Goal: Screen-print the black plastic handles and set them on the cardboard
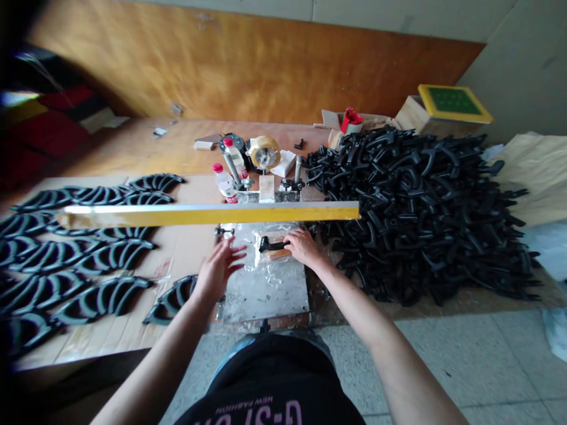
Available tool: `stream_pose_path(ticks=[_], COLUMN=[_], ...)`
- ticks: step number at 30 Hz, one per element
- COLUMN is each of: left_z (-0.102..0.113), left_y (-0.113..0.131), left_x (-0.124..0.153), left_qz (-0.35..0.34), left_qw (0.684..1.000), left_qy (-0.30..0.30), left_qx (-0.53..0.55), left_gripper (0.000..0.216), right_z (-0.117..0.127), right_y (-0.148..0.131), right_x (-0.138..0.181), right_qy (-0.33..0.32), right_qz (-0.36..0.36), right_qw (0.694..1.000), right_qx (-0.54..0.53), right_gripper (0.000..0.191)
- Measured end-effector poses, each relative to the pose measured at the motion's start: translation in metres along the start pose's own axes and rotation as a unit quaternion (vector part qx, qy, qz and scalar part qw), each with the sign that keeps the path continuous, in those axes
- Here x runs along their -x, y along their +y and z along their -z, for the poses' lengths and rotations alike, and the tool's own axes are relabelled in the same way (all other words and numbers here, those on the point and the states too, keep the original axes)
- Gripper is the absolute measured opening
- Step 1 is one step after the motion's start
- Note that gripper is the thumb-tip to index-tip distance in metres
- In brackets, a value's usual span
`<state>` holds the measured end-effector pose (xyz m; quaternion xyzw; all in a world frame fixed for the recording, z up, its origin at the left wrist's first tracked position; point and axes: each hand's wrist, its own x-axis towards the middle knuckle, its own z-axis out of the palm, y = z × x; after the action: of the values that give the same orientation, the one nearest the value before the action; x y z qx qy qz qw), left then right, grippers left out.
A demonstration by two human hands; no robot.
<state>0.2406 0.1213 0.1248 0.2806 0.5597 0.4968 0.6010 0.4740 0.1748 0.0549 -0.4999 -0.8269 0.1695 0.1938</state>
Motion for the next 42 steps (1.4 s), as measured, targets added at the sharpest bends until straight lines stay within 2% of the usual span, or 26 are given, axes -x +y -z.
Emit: stream_pose_path(ticks=[1,2,3,5,10,13,16,18,19,21,25,29,32,35,37,38,40,42], left_z=[-0.001,-0.002,-0.003,-0.008,-0.016,-0.017,-0.018,-0.018,-0.017,-0.017,-0.016,-0.017,-0.018,-0.016,-0.013,-0.012,-0.009,-0.006], left_y=[-0.018,-0.034,-0.048,-0.067,-0.082,-0.085,-0.085,-0.083,-0.081,-0.079,-0.080,-0.085,-0.090,-0.092,-0.090,-0.088,-0.080,-0.072], left_x=[0.008,0.016,0.024,0.035,0.042,0.040,0.037,0.033,0.030,0.025,0.018,0.023,0.031,0.040,0.045,0.047,0.050,0.050], left_qz=[0.064,0.118,0.156,0.190,0.198,0.187,0.165,0.142,0.129,0.109,0.102,0.104,0.108,0.104,0.096,0.087,0.055,0.013], left_qw=[0.997,0.991,0.985,0.979,0.977,0.979,0.984,0.988,0.990,0.993,0.994,0.994,0.994,0.994,0.995,0.996,0.998,0.998], left_qy=[-0.030,-0.053,-0.066,-0.069,-0.077,-0.074,-0.059,-0.052,-0.050,-0.046,-0.022,-0.007,-0.001,-0.004,-0.009,-0.005,0.019,0.048], left_qx=[-0.012,-0.018,-0.014,0.006,0.010,0.004,0.007,0.017,0.019,0.012,-0.015,-0.016,-0.016,-0.023,-0.031,-0.034,-0.032,-0.027], left_gripper=[0.057,0.060,0.061,0.061,0.059,0.057,0.058,0.061,0.062,0.062,0.062,0.061,0.059,0.059,0.060,0.061,0.062,0.061], right_z=[-0.002,-0.005,-0.007,-0.013,-0.021,-0.023,-0.028,-0.031,-0.033,-0.034,-0.033,-0.036,-0.040,-0.040,-0.036,-0.033,-0.027,-0.021], right_y=[-0.008,-0.017,-0.025,-0.038,-0.048,-0.042,-0.041,-0.046,-0.051,-0.061,-0.071,-0.065,-0.060,-0.062,-0.067,-0.071,-0.080,-0.089], right_x=[0.003,0.006,0.010,0.017,0.020,0.012,0.010,0.015,0.019,0.028,0.034,0.019,0.002,-0.010,-0.010,-0.008,0.000,0.012], right_qy=[0.009,0.013,0.012,-0.001,0.006,0.023,0.016,-0.003,-0.013,-0.024,0.017,0.030,0.003,0.024,0.046,0.043,0.002,-0.055], right_qz=[0.000,0.005,0.015,0.032,-0.008,-0.077,-0.167,-0.186,-0.175,-0.128,-0.051,0.008,0.029,-0.022,-0.095,-0.140,-0.227,-0.290], right_qw=[1.000,1.000,1.000,0.999,1.000,0.994,0.949,0.917,0.913,0.933,0.987,1.000,1.000,0.997,0.979,0.957,0.879,0.773], right_qx=[0.006,0.012,0.020,0.037,0.029,-0.078,-0.267,-0.354,-0.368,-0.336,-0.151,-0.007,0.003,-0.065,-0.173,-0.249,-0.420,-0.561], right_gripper=[0.004,0.009,0.014,0.018,0.016,0.011,0.010,0.009,0.008,0.011,0.019,0.026,0.032,0.026,0.021,0.019,0.017,0.021])
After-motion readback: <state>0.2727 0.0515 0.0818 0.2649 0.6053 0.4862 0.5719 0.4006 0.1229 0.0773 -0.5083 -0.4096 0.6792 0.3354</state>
